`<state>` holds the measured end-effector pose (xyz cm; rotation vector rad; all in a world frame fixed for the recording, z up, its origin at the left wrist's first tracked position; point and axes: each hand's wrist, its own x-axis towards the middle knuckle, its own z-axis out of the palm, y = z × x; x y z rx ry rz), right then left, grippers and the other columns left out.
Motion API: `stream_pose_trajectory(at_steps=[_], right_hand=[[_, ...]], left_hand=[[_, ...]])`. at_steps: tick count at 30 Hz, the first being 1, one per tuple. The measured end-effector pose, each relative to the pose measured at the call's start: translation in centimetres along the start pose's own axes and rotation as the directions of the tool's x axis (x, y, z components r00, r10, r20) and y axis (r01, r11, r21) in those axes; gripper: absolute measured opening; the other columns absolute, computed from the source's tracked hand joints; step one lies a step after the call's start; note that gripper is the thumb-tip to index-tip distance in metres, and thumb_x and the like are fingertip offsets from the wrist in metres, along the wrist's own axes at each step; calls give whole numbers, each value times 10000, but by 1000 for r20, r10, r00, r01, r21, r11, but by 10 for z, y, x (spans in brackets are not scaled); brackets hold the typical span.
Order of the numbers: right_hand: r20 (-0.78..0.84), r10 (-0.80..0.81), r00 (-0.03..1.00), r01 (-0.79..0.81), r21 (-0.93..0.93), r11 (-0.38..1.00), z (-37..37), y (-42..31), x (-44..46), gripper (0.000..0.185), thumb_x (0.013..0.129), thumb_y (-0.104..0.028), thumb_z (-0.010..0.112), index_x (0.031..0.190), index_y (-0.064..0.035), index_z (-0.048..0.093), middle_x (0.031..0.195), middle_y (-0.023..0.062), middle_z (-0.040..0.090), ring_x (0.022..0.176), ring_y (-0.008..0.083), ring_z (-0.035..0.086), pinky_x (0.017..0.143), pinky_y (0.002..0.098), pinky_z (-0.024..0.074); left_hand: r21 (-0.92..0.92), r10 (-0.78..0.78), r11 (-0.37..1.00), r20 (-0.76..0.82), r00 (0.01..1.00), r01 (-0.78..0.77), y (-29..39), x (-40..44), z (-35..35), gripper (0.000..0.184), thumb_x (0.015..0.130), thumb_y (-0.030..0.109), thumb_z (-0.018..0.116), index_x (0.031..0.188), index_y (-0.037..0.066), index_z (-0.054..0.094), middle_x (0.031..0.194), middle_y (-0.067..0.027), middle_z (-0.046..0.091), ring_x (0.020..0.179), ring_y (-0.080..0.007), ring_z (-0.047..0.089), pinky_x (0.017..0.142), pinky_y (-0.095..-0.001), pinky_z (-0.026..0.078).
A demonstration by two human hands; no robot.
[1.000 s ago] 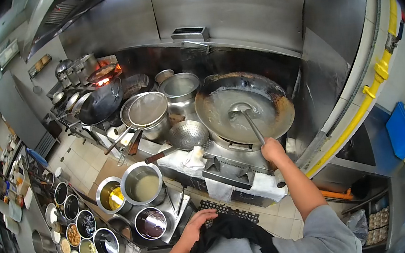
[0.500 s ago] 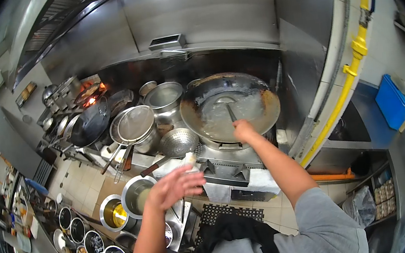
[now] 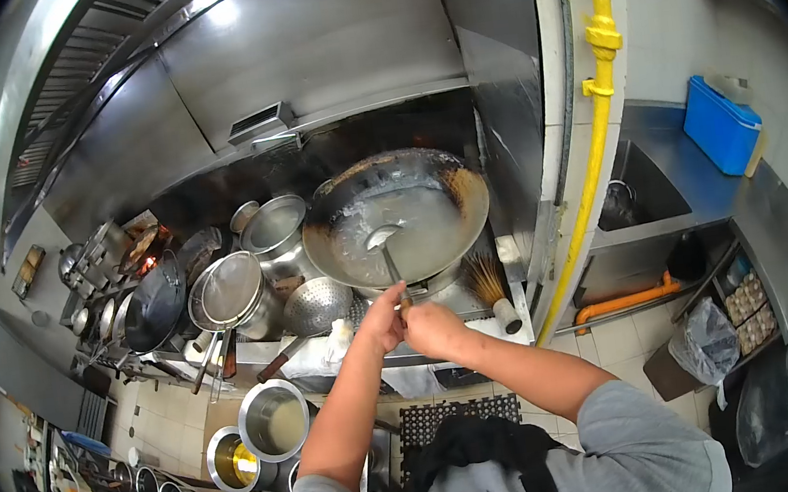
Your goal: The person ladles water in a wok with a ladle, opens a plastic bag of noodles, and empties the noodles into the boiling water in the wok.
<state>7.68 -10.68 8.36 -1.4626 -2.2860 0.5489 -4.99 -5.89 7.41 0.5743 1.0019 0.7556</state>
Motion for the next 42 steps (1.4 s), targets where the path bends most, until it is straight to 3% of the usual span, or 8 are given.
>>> stream_pose_trajectory(at_steps=[4,9,11,13,16,19,23,42], right_hand=[[-324,-290,901,345,125,930,4,9,-59,362,779,-163,565,1096,9,596,983,243,620,874,373,617,796,430,489],[60,46,997,-55,173,983,38,116,-142,514,749,-241,618,1195,3,544,1085,241,597,1026,361,566,893,394,453],[170,273,947,-284,39,958,64,164,-192,457,746,-269,617,1130,-23,592,1079,227,603,1028,356,569,905,413,448],[333,478,813,-442,-181,879,95,217,-247,392,723,-266,624,1032,-25,612,1020,207,626,983,353,592,863,432,468],[510,580,635,-458,-356,814,144,284,-338,268,734,-257,591,850,-27,668,938,188,657,867,329,633,778,426,495],[734,677,62,-729,-430,532,170,325,-409,312,843,-322,523,832,-51,679,795,115,677,651,202,643,635,374,504],[618,779,-107,-980,-196,20,185,334,-457,300,892,-294,547,937,-10,630,770,117,649,649,205,652,510,338,537],[518,851,89,-905,399,-149,170,310,-429,251,847,-70,606,1032,97,585,822,184,640,548,226,630,415,351,536]], left_hand=[[256,115,963,-111,987,-83,-9,-5,-35,118,830,119,608,799,27,541,685,-78,554,555,-189,535,491,-336,456],[678,192,734,-240,952,23,25,-57,-77,144,804,95,548,713,-16,548,599,-74,527,432,-163,481,396,-327,413],[849,207,504,-298,932,159,41,-85,-72,163,843,134,525,802,-19,562,647,-67,532,484,-151,511,399,-318,441],[922,505,-376,123,854,90,34,-58,-153,314,881,249,473,918,-19,632,837,-225,640,715,-391,620,672,-471,501],[894,590,-288,-116,799,343,41,-100,-102,332,878,276,468,1025,29,634,914,-255,630,895,-388,607,773,-487,478],[911,622,-332,15,783,247,41,-105,-86,362,895,287,455,1159,76,586,916,-252,633,880,-384,616,770,-484,483],[913,546,-309,-60,836,267,39,-84,-72,442,900,326,463,1280,103,496,909,-246,630,863,-415,603,785,-483,469],[900,542,-300,-113,833,317,73,73,-15,338,898,132,388,1156,-49,509,1092,-246,605,978,-336,629,828,-397,515]])
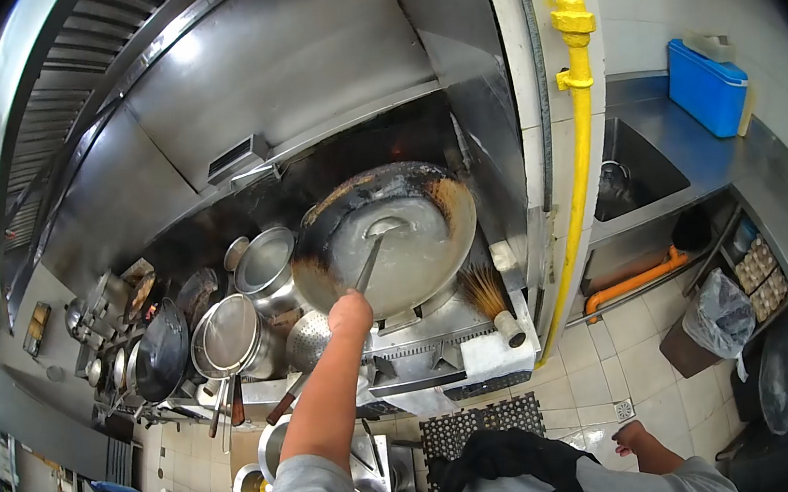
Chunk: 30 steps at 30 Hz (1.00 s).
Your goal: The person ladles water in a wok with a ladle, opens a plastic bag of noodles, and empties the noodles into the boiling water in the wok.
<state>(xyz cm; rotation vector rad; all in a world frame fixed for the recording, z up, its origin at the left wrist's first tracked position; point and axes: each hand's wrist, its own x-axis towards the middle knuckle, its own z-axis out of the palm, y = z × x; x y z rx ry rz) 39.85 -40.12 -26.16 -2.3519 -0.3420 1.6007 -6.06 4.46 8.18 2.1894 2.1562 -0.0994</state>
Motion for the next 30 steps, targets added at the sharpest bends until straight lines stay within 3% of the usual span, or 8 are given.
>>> stream_pose_trajectory(at_steps=[5,8,16,18,21,23,25,30], right_hand=[[6,145,989,-145,47,988,-2,63,11,232,872,-67,564,1068,56,576,889,158,644,563,224,633,434,349,546],[104,235,967,-227,-81,971,-3,79,-4,272,911,-54,444,1152,-56,570,1025,89,630,660,204,652,468,332,555],[86,156,984,-152,-46,987,2,53,-8,276,894,-58,491,1152,-38,589,948,141,650,664,229,665,462,333,553],[65,87,994,-85,-39,996,1,43,1,254,886,-80,528,1102,40,587,874,174,655,629,240,665,460,341,555],[48,100,994,-96,-72,993,2,27,22,229,911,-103,518,1107,-17,598,866,131,600,647,241,625,537,378,546],[64,60,996,-54,-94,994,2,20,29,238,908,-117,528,1116,-20,595,913,127,593,660,234,623,544,376,548],[73,67,995,-59,-112,992,2,11,33,224,912,-117,522,1095,-21,609,895,131,603,641,233,624,533,375,546],[75,-13,997,21,-102,995,2,3,32,229,857,-132,612,978,61,588,799,157,635,596,224,641,446,356,551]], left_hand=[[-69,-1,998,27,1000,3,11,25,-4,347,896,132,386,1185,-18,506,1140,-236,589,1050,-351,590,881,-410,485],[-114,12,993,34,999,-8,17,34,-3,352,892,131,386,1193,-6,507,1153,-227,584,1087,-353,566,915,-414,462],[-144,32,989,27,999,-28,9,33,12,387,870,126,389,1223,5,496,1169,-249,564,1116,-367,536,948,-417,431],[-145,60,988,-16,998,-62,5,20,12,473,825,129,408,1285,35,466,1113,-269,581,1037,-386,574,899,-419,453],[-140,51,989,21,998,-48,4,-6,1,527,811,124,418,1334,59,422,1118,-262,584,1002,-381,596,851,-418,481],[-184,31,983,62,998,-19,1,-17,-7,519,809,119,429,1325,62,431,1073,-262,604,899,-374,636,715,-421,526],[-293,44,956,111,993,-9,0,-35,-18,378,809,92,443,1162,-6,539,1121,-272,575,1084,-389,547,928,-430,433],[-292,45,957,121,992,-7,-7,-75,-33,401,792,100,465,1173,4,543,1119,-266,579,1083,-396,543,936,-430,425]])
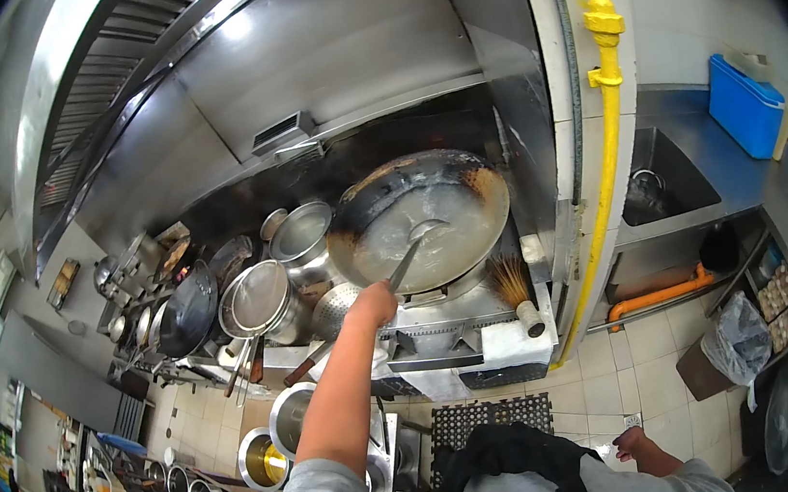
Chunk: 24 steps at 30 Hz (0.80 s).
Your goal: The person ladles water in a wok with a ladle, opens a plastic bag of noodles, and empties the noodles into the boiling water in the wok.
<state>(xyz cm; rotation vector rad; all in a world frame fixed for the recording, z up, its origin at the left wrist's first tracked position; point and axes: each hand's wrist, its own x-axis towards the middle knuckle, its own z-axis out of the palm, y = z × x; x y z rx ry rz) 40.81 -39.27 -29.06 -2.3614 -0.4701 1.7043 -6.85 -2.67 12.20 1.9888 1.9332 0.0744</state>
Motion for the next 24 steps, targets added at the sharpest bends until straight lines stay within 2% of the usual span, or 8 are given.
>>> stream_pose_trajectory(at_steps=[3,6,10,13,15,17,18,24], right_hand=[[18,19,1000,-18,-45,999,7,6,11,223,864,-144,608,1004,29,594,781,147,629,634,218,645,464,358,555],[111,30,993,-13,-151,988,11,8,19,221,882,-167,578,1027,-1,590,776,139,630,633,207,638,481,349,556],[146,73,987,-43,-201,979,14,4,32,257,907,-224,540,1068,-27,578,783,128,636,612,189,621,498,331,555],[164,40,986,-4,-216,976,18,-4,41,273,910,-243,541,1058,-17,580,795,129,643,604,189,621,496,330,557],[167,21,986,21,-246,969,17,-18,34,273,908,-242,546,1047,-10,584,802,132,646,607,192,625,492,332,558],[109,-12,994,40,-258,965,20,-39,10,270,904,-233,553,1025,6,587,804,139,648,605,196,630,477,328,557],[111,-13,994,41,-260,965,21,-41,12,270,904,-233,553,1025,6,587,804,139,648,605,196,630,477,328,557],[136,-55,989,90,-262,961,26,-40,38,289,903,-225,560,1020,39,575,802,157,649,594,200,630,461,324,554]], left_hand=[[30,-5,1000,9,1000,5,-7,-16,-5,448,798,141,500,1229,20,516,1061,-254,612,973,-381,608,826,-423,487],[-73,-75,993,175,982,89,5,-51,-30,484,812,170,513,1285,73,488,894,-206,645,634,-270,627,536,-367,498],[-55,4,998,154,988,5,-13,-70,-41,511,809,195,538,1313,132,480,843,-156,653,577,-246,605,507,-363,476],[-6,-49,999,197,979,51,-11,-92,-60,507,811,195,533,1313,142,488,852,-147,654,602,-233,607,510,-352,477],[3,-70,997,187,980,71,-25,-92,-60,505,811,203,533,1311,149,492,929,-178,657,753,-275,644,641,-378,507],[198,84,976,61,995,-94,-45,-87,-55,508,810,224,539,1309,141,490,1024,-204,638,934,-322,624,798,-399,485],[183,0,983,86,996,-16,-36,-97,-64,493,820,221,525,1303,127,491,1097,-213,605,1035,-346,575,903,-412,434],[272,-121,955,-13,993,120,-57,-81,-48,474,839,178,477,1310,122,476,1137,-206,589,1068,-341,564,921,-414,437]])
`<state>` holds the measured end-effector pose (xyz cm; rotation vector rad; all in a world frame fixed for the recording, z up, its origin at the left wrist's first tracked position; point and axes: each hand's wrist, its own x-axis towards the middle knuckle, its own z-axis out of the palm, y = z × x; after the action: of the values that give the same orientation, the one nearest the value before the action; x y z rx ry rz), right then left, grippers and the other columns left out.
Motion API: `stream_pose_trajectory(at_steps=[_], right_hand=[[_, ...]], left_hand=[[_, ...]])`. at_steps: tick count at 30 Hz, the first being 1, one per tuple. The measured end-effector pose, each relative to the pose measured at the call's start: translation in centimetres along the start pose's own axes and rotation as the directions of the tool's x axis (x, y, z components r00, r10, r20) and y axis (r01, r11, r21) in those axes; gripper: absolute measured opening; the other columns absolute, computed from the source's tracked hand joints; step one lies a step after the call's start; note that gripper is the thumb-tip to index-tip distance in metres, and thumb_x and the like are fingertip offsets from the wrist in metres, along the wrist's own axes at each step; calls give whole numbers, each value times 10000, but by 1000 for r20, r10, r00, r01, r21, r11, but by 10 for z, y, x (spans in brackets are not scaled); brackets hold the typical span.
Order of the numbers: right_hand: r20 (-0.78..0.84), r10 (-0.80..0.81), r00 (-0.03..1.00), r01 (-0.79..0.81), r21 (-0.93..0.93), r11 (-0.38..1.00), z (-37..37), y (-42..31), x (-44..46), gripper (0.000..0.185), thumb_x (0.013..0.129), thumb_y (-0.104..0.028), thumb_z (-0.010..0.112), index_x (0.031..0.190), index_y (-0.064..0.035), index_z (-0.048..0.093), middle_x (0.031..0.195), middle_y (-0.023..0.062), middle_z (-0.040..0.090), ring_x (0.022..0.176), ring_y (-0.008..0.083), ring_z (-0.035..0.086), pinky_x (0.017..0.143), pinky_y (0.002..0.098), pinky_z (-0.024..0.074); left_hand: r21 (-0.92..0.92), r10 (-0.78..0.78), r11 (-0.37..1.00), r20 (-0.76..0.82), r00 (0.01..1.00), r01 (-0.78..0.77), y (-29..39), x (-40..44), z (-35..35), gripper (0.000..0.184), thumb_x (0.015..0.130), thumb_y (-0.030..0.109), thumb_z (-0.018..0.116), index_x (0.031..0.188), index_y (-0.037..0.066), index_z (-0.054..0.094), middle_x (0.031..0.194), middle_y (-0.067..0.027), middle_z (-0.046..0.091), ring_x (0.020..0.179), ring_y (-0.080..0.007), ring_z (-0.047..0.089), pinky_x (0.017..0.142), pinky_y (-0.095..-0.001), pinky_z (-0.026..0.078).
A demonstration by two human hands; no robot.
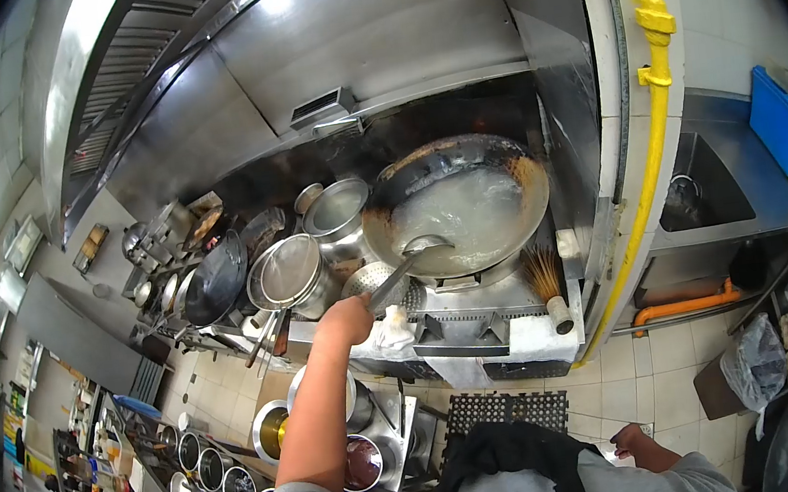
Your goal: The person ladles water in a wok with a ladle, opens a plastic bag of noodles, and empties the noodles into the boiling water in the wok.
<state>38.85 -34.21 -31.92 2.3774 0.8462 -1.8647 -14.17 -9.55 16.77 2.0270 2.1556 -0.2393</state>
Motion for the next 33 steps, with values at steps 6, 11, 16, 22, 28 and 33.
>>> stream_pose_trajectory(at_steps=[6,11,16,22,28,33], right_hand=[[-12,22,1000,-22,57,998,-5,-7,-15,306,900,-225,568,1047,44,573,819,152,649,586,197,624,458,324,552],[-61,60,996,-51,128,990,-12,1,-28,244,880,-169,593,1019,31,607,866,139,645,590,188,622,453,329,549],[-108,75,991,-44,265,963,-8,27,-41,210,864,-131,608,989,37,611,829,143,641,554,195,618,432,337,542],[-81,181,980,-143,343,928,13,75,-56,212,880,-100,562,1063,0,597,795,131,633,570,205,629,434,336,533],[-89,288,953,-227,420,879,25,95,-95,229,884,-103,542,1091,-20,594,771,153,624,578,219,633,448,339,536],[-72,312,947,-259,402,878,22,101,-99,241,887,-112,538,1102,-16,594,802,164,641,576,220,633,448,339,535]], left_hand=[[-21,63,998,15,998,-63,10,51,35,481,865,156,414,1346,129,421,1178,-194,575,1097,-340,553,938,-421,431],[-30,63,998,1,998,-63,40,83,41,470,883,126,371,1351,113,403,1190,-215,562,1101,-346,551,936,-433,433],[-70,72,995,-81,994,-77,60,129,53,482,856,111,407,1335,55,409,1148,-228,583,1077,-365,563,924,-439,442],[-111,92,989,-80,992,-101,85,170,55,495,833,77,414,1327,52,422,1175,-252,559,1123,-358,535,952,-412,425],[-142,101,982,-140,985,-121,93,206,68,546,794,77,443,1331,-7,389,1123,-282,572,1066,-373,566,905,-403,453],[-216,90,970,-95,991,-109,98,197,72,526,806,77,430,1323,-13,396,1135,-288,561,1085,-382,551,926,-414,437]])
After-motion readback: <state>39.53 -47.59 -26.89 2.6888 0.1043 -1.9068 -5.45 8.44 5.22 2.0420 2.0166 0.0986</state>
